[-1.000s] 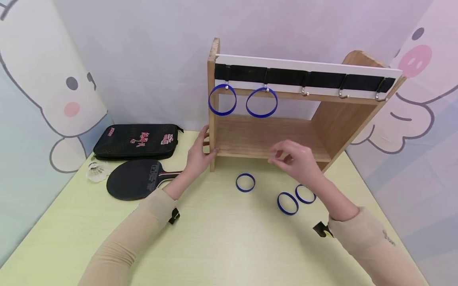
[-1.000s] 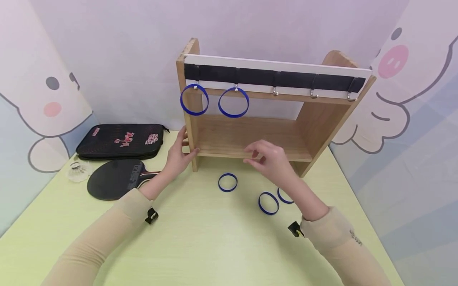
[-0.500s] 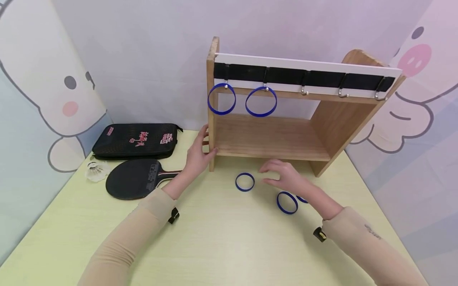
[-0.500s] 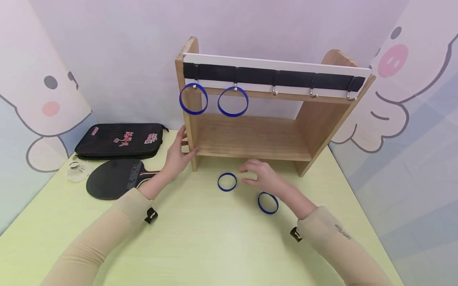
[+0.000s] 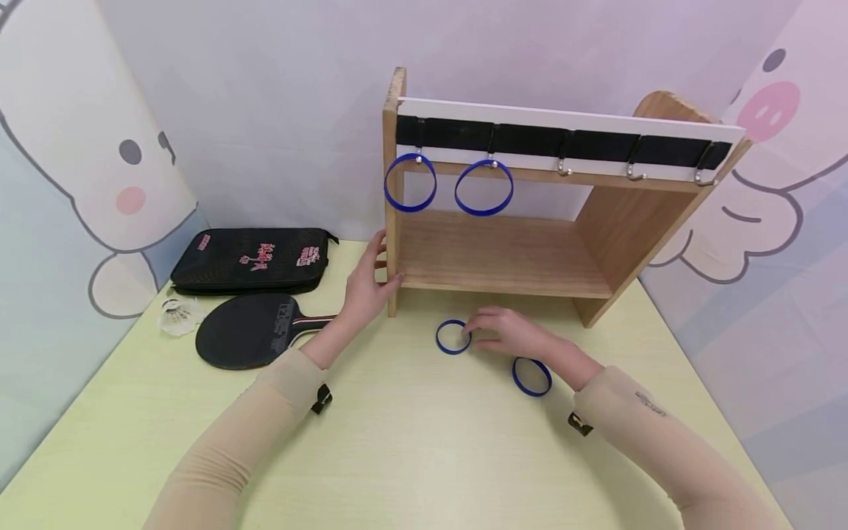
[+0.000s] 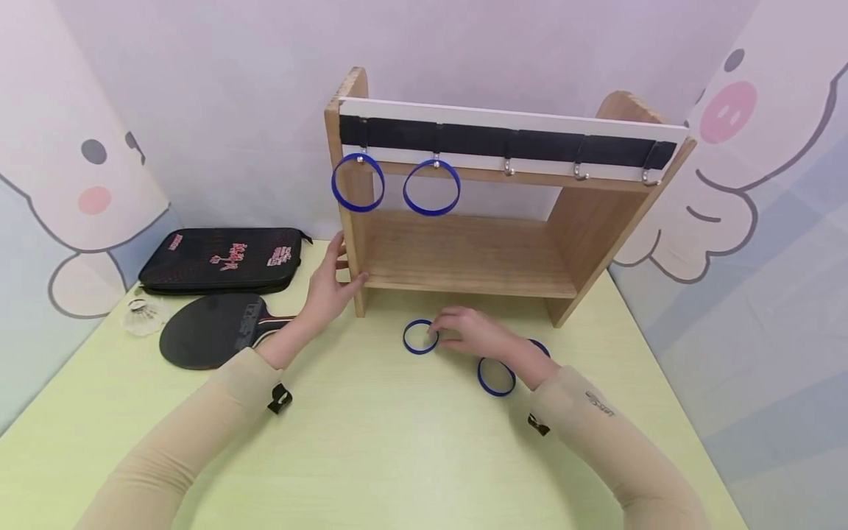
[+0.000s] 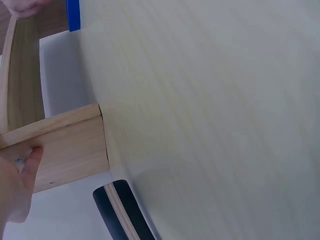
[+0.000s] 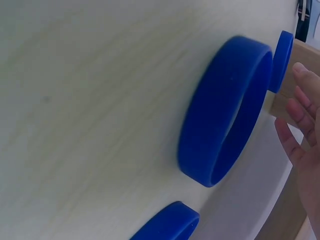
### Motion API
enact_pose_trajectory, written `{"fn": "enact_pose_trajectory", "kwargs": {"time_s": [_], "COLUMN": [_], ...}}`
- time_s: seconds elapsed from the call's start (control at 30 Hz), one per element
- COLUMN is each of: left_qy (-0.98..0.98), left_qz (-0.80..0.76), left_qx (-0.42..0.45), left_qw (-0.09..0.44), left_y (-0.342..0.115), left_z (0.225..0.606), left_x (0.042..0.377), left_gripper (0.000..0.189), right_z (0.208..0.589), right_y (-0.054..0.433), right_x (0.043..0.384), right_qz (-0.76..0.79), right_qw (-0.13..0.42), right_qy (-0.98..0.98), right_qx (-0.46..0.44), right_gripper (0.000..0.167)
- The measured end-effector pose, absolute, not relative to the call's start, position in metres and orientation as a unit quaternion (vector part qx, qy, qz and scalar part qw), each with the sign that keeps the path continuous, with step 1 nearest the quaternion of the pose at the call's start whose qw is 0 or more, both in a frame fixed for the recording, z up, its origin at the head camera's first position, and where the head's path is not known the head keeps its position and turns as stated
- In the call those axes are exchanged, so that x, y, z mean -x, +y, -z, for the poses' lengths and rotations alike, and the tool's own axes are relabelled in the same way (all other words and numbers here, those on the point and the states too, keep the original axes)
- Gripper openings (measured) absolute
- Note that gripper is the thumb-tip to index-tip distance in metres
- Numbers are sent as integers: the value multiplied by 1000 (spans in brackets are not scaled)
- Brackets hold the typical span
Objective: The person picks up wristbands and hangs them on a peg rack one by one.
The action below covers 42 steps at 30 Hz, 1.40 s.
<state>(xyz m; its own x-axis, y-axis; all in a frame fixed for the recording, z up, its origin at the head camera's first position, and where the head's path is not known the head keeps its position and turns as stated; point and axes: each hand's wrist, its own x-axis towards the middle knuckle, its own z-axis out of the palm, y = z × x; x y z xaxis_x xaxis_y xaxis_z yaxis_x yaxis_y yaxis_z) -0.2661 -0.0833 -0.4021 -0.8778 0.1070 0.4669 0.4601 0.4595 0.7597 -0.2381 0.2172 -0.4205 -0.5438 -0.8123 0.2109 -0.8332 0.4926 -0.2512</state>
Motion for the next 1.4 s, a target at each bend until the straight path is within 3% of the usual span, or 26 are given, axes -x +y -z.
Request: {"fn": "enact_pose_trajectory", "kwargs": {"time_s": [0.33,0.7,1.4], "left_qy": [-835,-831,-831], "left_qz": [494,497,498], "left_qx": [167,173,176], "left_qw": [177,179,174], "left_y": [-84,-83,-84], "left_z": [402,403,404], "left_x": [267,268,268], "left_gripper": [82,82,82], "right_z": [426,431,410], "right_y": [213,209,206], "right_x": [250,254,236], "right_qz": [-166,-193,-235], "right_qw": [-18,-33,-57], "right_qy": [-855,-837,-840], "right_qx": [-491,-512,-486], "right_gripper": [22,10,16]}}
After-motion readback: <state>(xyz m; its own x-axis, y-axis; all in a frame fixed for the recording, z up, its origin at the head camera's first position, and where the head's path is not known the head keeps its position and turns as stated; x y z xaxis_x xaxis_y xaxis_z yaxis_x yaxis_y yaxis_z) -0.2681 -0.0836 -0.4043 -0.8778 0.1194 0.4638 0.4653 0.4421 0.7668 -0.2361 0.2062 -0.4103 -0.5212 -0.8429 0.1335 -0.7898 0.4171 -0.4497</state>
